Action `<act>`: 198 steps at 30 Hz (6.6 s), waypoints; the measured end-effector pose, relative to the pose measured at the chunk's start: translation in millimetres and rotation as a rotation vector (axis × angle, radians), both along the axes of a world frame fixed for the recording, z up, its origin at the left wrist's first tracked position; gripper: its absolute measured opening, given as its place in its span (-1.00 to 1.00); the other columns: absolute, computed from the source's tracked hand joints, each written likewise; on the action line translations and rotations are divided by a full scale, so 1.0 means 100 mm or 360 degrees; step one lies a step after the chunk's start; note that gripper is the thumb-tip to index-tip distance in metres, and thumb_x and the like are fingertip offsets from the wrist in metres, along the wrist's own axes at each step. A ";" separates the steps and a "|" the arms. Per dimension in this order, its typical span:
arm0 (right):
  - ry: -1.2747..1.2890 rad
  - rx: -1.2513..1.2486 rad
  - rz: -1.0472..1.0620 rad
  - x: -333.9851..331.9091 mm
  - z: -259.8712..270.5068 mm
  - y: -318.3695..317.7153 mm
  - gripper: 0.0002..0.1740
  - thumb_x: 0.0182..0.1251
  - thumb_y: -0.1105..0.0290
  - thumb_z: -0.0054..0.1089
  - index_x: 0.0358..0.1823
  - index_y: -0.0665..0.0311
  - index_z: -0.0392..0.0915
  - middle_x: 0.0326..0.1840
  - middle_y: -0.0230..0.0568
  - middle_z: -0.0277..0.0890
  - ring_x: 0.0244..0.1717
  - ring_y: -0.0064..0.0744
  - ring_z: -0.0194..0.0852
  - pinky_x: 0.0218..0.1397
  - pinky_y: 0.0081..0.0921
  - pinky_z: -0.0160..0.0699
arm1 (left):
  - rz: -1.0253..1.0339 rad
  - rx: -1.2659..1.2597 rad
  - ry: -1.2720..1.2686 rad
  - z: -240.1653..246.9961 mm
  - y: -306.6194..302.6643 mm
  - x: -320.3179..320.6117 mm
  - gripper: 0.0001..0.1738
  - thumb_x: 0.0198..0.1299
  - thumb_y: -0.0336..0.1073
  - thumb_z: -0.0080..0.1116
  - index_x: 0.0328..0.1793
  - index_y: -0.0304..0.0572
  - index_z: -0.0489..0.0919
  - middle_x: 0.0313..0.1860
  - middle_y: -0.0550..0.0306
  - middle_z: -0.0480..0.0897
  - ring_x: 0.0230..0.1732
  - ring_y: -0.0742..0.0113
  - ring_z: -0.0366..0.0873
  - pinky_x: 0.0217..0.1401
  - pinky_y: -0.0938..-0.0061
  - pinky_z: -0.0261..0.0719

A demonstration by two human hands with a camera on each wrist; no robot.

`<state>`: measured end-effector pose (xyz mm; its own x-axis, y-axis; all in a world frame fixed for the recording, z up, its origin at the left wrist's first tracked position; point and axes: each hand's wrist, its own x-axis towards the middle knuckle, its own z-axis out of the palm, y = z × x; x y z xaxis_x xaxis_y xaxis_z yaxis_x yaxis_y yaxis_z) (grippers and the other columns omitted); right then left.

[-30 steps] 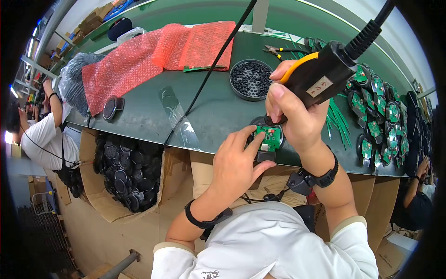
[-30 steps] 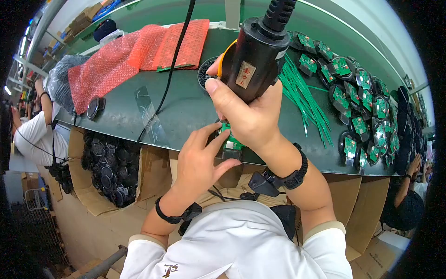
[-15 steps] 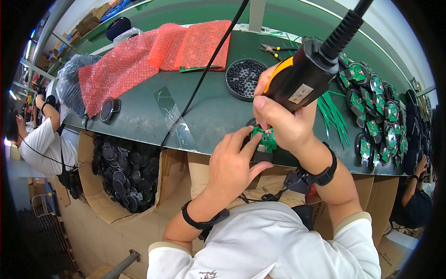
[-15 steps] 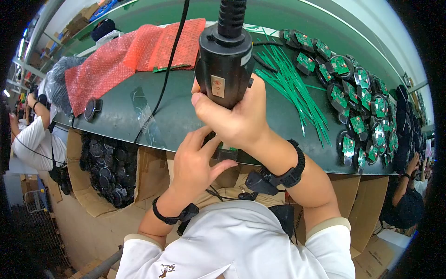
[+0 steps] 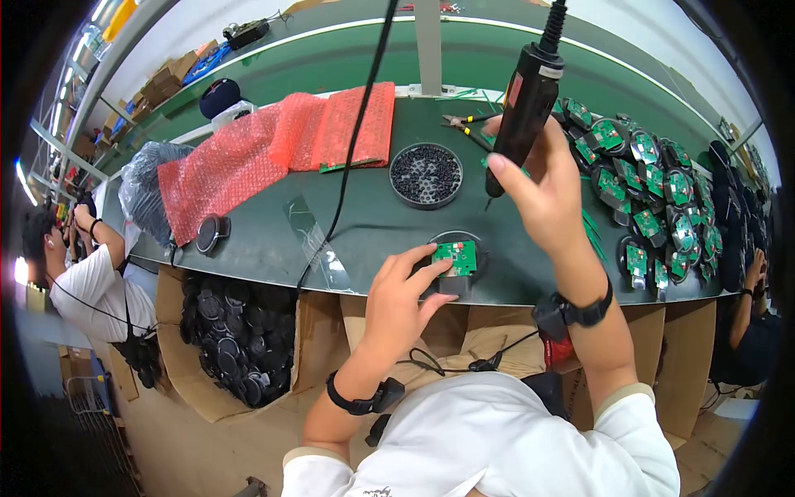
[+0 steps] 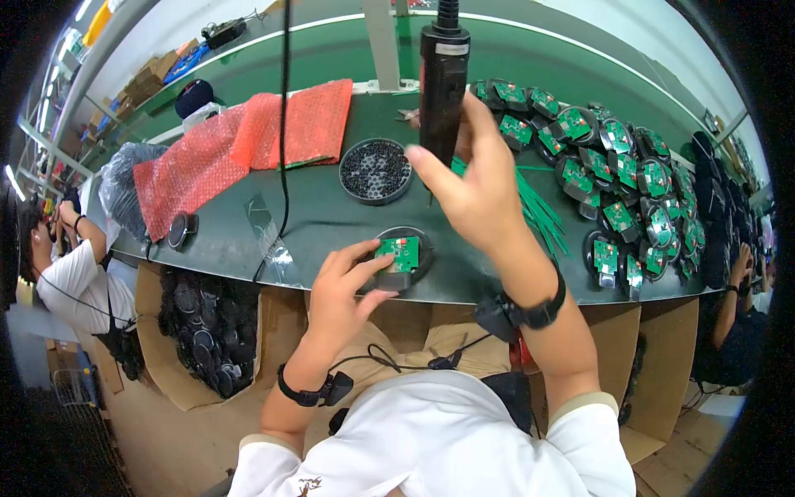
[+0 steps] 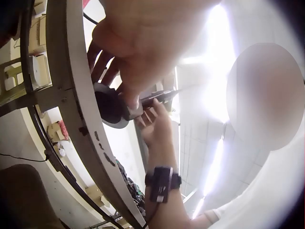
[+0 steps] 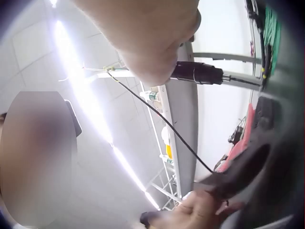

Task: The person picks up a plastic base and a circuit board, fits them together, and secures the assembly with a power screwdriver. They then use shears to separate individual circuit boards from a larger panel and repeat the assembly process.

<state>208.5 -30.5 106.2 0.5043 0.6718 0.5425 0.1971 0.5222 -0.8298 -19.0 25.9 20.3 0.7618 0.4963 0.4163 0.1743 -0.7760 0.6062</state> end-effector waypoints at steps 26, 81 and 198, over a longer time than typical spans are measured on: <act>-0.0543 -0.0474 -0.0282 -0.38 -0.76 -1.07 -0.70 0.24 0.49 0.55 0.02 0.27 0.81 -0.05 -0.18 0.62 -0.19 -0.43 0.63 -0.20 -0.54 0.62 | -0.0068 -0.0321 -0.0406 0.35 -0.35 0.26 -0.59 -0.02 -0.40 0.59 0.02 -0.19 0.80 -0.16 0.08 0.71 -0.18 0.11 0.63 -0.14 0.28 0.61; -0.1389 -0.1050 -0.1491 1.97 -0.18 -2.16 -0.87 0.27 0.64 0.33 -0.16 0.37 0.66 -0.17 -0.10 0.66 -0.18 -0.25 0.69 -0.09 -0.41 0.64 | 0.0281 0.0337 -0.0223 -0.19 0.28 0.24 -0.91 0.20 -0.36 0.44 -0.21 -0.11 0.74 -0.30 0.11 0.65 -0.23 0.04 0.61 -0.17 0.19 0.62; -0.1437 -0.0738 -0.0872 -0.42 -1.00 -1.12 -0.80 0.07 0.55 0.46 -0.26 0.19 0.68 -0.29 -0.26 0.57 -0.42 -0.17 0.62 -0.39 -0.28 0.59 | 0.1088 0.0419 0.0479 0.27 3.29 0.45 -0.71 0.16 -0.10 0.55 -0.16 -0.12 0.81 -0.06 -0.15 0.81 -0.05 -0.19 0.77 0.05 -0.06 0.69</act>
<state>166.1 -142.0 6.3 0.3437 0.7119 0.6124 0.9228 -0.1353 -0.3607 25.9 355.0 47.3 0.4223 0.8088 0.4093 0.7914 -0.5491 0.2686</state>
